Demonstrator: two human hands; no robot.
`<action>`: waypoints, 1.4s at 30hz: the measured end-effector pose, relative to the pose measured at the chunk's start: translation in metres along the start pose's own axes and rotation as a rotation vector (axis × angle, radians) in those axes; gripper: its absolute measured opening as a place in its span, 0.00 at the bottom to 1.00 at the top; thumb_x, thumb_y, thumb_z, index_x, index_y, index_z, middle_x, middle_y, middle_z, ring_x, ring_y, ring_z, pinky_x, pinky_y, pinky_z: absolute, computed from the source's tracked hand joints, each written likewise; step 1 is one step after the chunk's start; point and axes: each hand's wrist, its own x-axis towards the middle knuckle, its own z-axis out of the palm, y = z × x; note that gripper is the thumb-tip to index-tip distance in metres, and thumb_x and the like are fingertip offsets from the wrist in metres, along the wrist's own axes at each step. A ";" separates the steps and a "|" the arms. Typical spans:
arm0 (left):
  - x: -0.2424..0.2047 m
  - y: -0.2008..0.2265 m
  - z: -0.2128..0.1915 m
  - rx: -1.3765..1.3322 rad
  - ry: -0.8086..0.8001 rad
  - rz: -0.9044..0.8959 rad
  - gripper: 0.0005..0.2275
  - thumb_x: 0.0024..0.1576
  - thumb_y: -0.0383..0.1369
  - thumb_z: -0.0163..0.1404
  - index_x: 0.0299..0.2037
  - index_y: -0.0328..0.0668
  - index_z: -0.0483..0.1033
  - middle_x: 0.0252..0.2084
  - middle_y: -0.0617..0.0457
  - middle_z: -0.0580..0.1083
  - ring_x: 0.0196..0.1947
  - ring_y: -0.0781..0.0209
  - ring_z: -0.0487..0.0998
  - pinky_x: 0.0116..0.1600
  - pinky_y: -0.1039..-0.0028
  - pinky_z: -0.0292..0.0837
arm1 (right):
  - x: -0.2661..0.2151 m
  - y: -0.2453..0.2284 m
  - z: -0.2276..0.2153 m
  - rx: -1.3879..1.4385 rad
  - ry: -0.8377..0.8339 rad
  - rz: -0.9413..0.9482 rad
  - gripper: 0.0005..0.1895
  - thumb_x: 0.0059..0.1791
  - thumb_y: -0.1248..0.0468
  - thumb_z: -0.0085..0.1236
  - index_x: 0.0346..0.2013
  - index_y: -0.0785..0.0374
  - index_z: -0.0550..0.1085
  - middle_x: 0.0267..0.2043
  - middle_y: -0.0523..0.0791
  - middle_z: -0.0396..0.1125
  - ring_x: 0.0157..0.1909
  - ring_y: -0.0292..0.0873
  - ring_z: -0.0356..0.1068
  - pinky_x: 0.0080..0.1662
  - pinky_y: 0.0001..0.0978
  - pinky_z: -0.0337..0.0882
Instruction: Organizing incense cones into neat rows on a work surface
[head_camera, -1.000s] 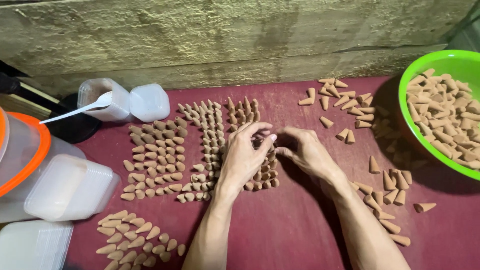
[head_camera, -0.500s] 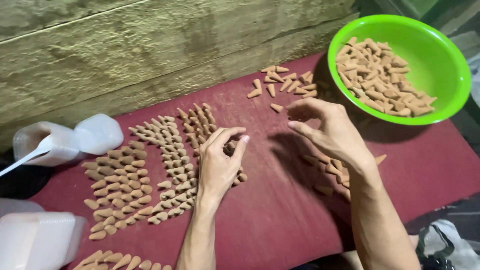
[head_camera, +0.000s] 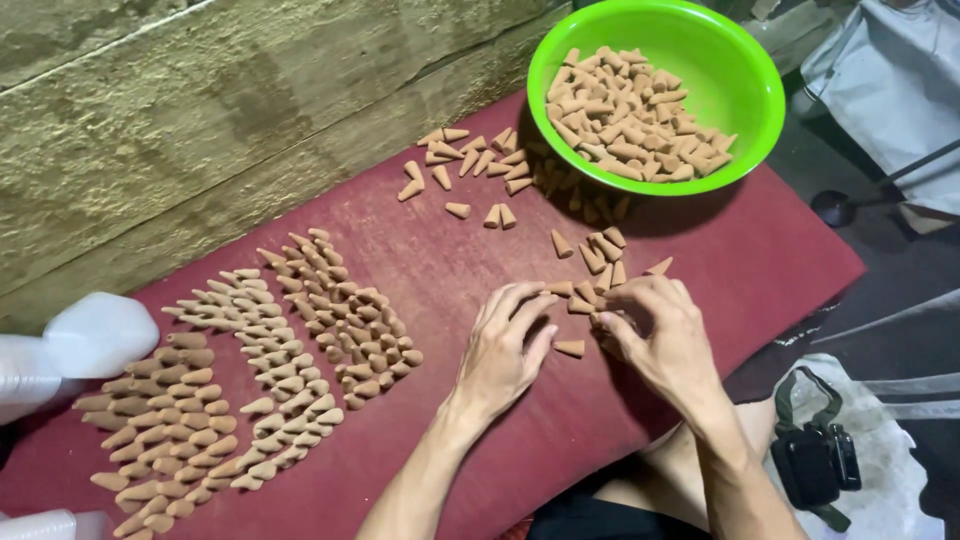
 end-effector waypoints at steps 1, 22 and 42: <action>-0.001 -0.001 0.006 0.000 -0.004 0.006 0.13 0.57 0.26 0.56 0.52 0.35 0.77 0.53 0.39 0.74 0.58 0.37 0.74 0.62 0.51 0.70 | -0.003 -0.003 0.001 0.001 0.007 0.003 0.13 0.43 0.59 0.69 0.43 0.48 0.83 0.42 0.43 0.75 0.46 0.49 0.73 0.49 0.42 0.74; 0.021 -0.023 0.019 0.139 -0.139 0.081 0.08 0.60 0.36 0.56 0.43 0.42 0.78 0.46 0.50 0.74 0.53 0.49 0.74 0.54 0.61 0.71 | -0.021 0.010 0.022 0.224 0.180 -0.040 0.09 0.43 0.62 0.70 0.37 0.51 0.82 0.39 0.40 0.77 0.48 0.48 0.73 0.52 0.41 0.71; -0.014 -0.036 -0.130 -0.170 0.954 -0.293 0.11 0.63 0.26 0.54 0.52 0.30 0.73 0.45 0.40 0.79 0.43 0.53 0.83 0.51 0.64 0.80 | 0.082 -0.156 0.098 0.796 -0.169 -0.110 0.17 0.43 0.75 0.67 0.46 0.67 0.77 0.38 0.50 0.75 0.39 0.38 0.72 0.45 0.29 0.74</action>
